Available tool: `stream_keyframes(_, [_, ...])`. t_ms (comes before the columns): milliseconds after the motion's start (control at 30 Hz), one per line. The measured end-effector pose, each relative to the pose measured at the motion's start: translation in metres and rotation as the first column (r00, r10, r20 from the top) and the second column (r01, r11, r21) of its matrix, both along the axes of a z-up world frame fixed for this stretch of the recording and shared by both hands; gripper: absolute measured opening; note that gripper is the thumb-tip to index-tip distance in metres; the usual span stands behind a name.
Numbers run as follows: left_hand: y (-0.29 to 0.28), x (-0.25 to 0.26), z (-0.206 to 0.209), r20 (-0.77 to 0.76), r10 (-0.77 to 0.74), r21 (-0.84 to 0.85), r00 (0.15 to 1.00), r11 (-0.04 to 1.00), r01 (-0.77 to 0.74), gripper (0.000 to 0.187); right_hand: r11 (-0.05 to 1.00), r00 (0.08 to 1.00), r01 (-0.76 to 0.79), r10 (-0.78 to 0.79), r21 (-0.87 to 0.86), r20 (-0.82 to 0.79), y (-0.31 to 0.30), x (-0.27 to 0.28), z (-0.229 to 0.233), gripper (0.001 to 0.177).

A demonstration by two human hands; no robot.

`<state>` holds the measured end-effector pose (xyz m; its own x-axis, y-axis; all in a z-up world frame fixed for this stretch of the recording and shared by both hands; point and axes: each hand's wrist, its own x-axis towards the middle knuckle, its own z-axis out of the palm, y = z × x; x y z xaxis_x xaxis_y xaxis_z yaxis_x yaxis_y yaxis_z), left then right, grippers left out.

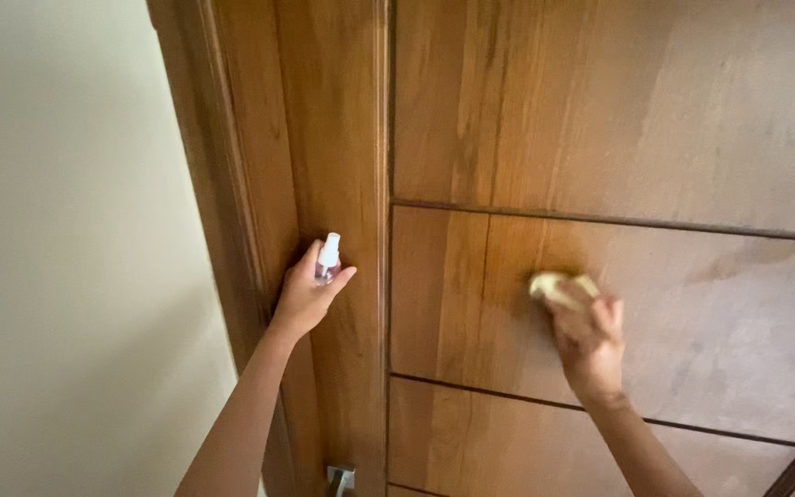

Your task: The person cleans a wooden door and its frame by spraying liquid from a small bottle and wiping the surfaces with a cloth.

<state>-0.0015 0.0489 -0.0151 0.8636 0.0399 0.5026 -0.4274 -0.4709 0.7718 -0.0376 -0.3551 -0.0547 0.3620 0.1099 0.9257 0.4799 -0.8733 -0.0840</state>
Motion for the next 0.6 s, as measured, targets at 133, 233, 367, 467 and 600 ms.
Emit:
stream_keyframes(133, [0.000,-0.004,0.002,-0.022,0.014,-0.020,1.000,1.000,-0.015,0.027,0.987,0.989,0.109,-0.120,0.117,0.084,0.030,0.018,0.046,0.045])
stream_keyframes(233, [0.000,-0.001,0.002,0.024,-0.011,-0.021,1.000,1.000,0.012,0.026,0.979,0.998,0.022,-0.035,0.202,0.059,0.075,0.033,0.057,0.049])
stream_keyframes(367, [0.001,0.000,0.002,0.051,-0.038,-0.022,0.998,0.999,0.040,0.025,0.966,0.990,-0.130,0.137,0.224,-0.017,0.086,0.029,0.028,0.051])
stream_keyframes(467, [0.001,-0.005,0.002,-0.021,-0.052,-0.068,0.998,0.996,0.051,0.027,0.991,0.989,-0.023,0.004,-0.128,-0.145,0.058,0.003,-0.015,0.054])
stream_keyframes(600, [0.000,-0.006,0.004,-0.084,-0.006,-0.018,0.996,1.000,0.005,0.027,0.998,0.996,-0.029,0.023,-0.057,-0.089,0.009,-0.008,-0.033,0.037])
